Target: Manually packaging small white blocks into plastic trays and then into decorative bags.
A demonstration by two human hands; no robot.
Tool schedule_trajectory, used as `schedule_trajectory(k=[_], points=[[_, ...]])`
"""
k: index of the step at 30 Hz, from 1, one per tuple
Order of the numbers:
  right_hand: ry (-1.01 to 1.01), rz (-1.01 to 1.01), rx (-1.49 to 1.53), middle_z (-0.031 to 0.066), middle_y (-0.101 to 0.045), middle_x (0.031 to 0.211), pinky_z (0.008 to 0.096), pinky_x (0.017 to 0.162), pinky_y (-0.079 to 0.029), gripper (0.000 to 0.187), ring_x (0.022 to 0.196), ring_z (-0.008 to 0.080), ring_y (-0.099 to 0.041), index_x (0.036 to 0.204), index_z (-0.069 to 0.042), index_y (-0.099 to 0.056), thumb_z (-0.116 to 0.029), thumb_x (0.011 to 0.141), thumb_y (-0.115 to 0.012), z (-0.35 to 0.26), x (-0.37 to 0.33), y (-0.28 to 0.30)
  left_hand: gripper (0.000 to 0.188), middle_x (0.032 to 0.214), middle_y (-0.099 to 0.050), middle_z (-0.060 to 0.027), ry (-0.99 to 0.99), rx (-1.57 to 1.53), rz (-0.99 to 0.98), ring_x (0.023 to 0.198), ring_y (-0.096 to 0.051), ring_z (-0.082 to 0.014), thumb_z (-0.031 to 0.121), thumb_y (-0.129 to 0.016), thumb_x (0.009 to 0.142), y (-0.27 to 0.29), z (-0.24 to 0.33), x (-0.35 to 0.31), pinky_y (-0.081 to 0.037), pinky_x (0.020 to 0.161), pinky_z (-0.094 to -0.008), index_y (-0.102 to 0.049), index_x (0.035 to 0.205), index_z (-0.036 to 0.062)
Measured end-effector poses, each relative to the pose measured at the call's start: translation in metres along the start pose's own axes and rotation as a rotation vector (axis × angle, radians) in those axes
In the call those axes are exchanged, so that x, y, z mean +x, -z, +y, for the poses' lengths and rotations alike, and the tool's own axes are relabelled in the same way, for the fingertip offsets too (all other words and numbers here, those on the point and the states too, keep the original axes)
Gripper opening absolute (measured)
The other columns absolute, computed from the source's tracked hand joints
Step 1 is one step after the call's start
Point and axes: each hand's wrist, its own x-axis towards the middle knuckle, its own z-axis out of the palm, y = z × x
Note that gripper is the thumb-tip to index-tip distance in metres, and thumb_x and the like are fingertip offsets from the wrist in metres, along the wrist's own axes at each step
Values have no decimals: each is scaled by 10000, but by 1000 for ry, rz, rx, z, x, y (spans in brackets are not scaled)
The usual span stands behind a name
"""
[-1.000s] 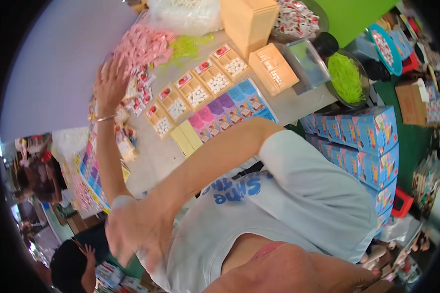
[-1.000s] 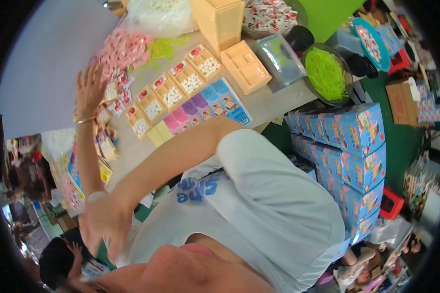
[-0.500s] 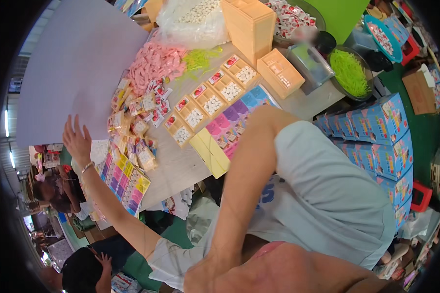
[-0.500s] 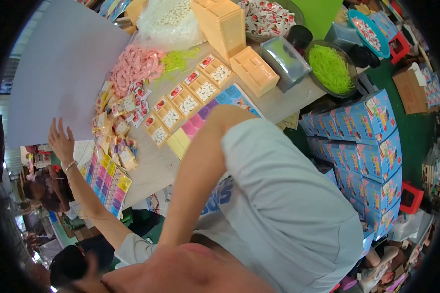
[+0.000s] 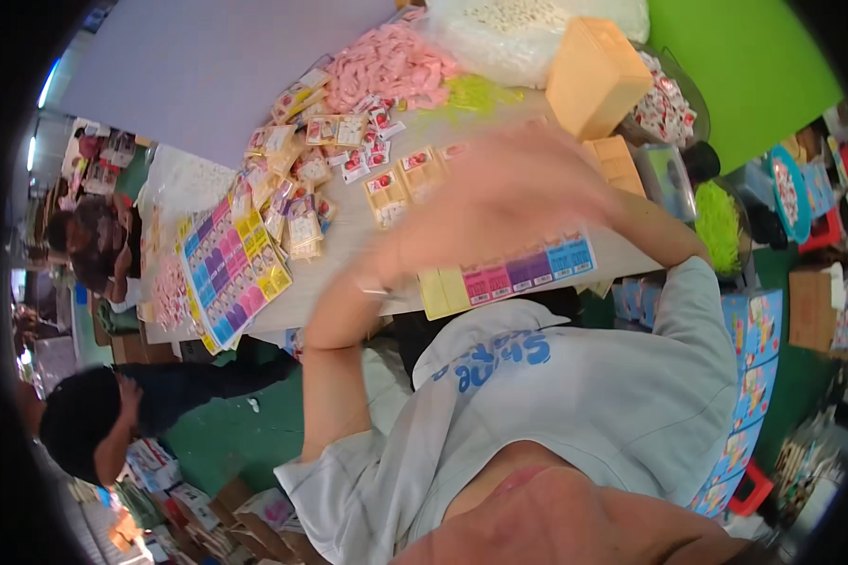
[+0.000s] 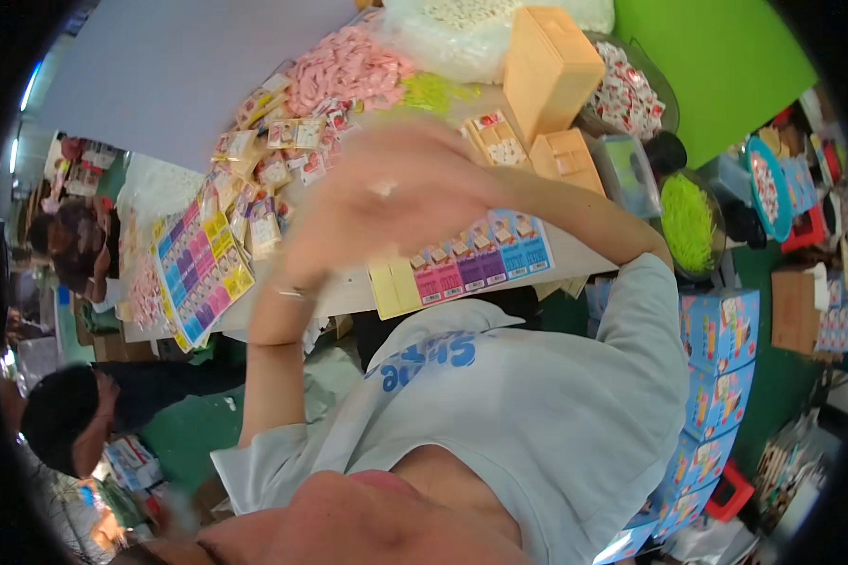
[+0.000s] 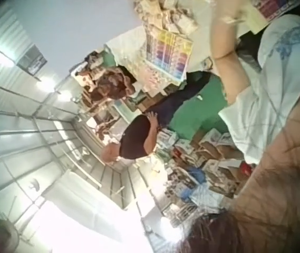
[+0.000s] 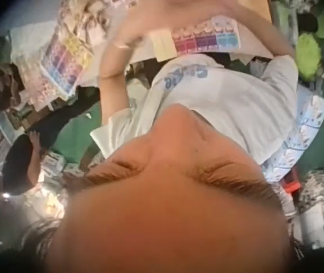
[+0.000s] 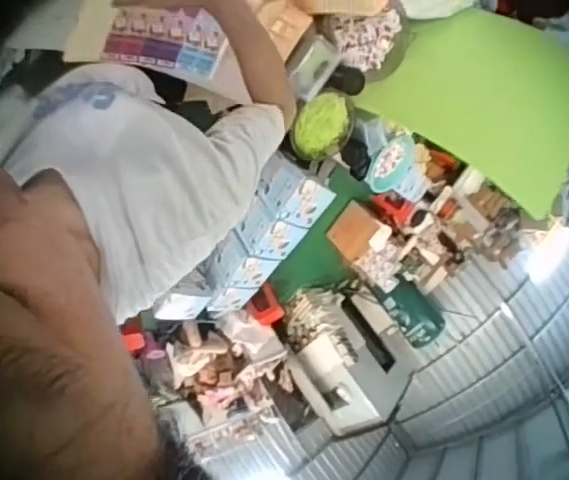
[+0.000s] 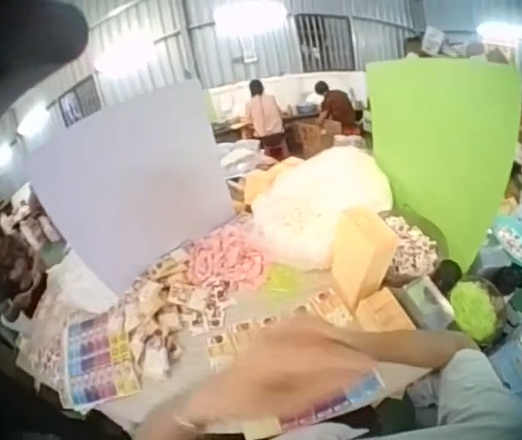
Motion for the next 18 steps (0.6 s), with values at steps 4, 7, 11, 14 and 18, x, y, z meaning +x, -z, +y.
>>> schedule_trajectory(k=[4, 7, 11, 14, 18], points=[[88, 160, -948, 54, -627, 795, 403, 621, -498, 196, 755, 263, -653, 841, -109, -651, -269, 804, -759, -4, 11, 45, 248, 1060, -727, -105, -433, -290, -57, 991, -677, -272, 276, -811, 830, -144, 1, 44, -521, 883, -411, -772, 996, 96], [49, 116, -1204, 58, -596, 789, 439, 623, -505, 209, 772, 290, -648, 797, -130, -624, -303, 808, -742, -28, 15, 63, 191, 983, -734, -62, -450, -419, -211, 904, -677, -253, 276, -814, 832, -163, 11, 60, -505, 829, -429, -761, 930, 121], [109, 144, -1428, 52, -608, 800, 437, 623, -517, 225, 775, 284, -653, 795, -129, -625, -321, 813, -741, -47, 24, 96, 131, 734, -700, -44, -379, -451, 66, 684, -675, -292, 268, -783, 757, -177, 52, 48, -494, 609, -416, -727, 750, 150], [209, 220, -1501, 70, -612, 801, 442, 634, -532, 225, 779, 284, -661, 813, -122, -635, -327, 850, -720, -53, 34, 143, 188, 737, -681, -60, -420, -416, -157, 747, -657, -304, 264, -736, 837, -168, 93, 34, -462, 601, -436, -668, 731, 125], [-505, 234, -1830, 98, -724, 810, 469, 681, -539, 284, 745, 275, -701, 989, 17, -691, -251, 977, -600, -59, 11, 229, 207, 758, -682, -70, -500, -687, -302, 737, -655, -307, 269, -730, 871, -154, 96, 6, -466, 587, -431, -684, 773, 93]])
